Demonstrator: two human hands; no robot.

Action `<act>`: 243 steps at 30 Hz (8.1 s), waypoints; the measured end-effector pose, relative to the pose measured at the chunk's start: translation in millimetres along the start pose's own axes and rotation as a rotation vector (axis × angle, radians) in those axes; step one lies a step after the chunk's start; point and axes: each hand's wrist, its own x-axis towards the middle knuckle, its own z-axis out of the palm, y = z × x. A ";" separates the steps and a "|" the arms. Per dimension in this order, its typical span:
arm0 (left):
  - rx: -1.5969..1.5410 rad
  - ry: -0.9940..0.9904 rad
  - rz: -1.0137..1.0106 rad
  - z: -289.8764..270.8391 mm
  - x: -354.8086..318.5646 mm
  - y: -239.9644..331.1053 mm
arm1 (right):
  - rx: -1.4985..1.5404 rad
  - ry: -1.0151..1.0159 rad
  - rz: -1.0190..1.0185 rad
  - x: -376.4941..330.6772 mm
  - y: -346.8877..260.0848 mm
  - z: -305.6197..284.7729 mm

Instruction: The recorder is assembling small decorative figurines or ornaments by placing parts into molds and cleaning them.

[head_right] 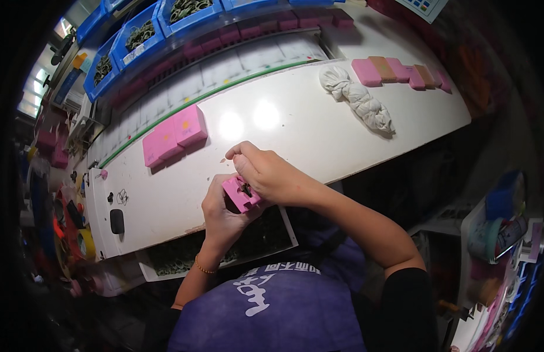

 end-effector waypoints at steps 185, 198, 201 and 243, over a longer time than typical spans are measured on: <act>0.503 -0.142 0.019 -39.7 2.2 -7.8 | -0.319 0.405 -0.399 -66.8 11.0 20.2; 0.378 -0.220 0.007 -48.7 11.2 -12.3 | -1.238 0.665 -0.090 -15.6 61.6 -155.3; 0.325 -0.225 -0.034 -52.1 10.3 -10.2 | -1.021 0.630 -0.154 -11.0 48.5 -152.1; 0.336 -0.005 0.153 -59.7 12.4 -22.2 | 0.076 0.137 0.335 -35.4 -13.0 39.6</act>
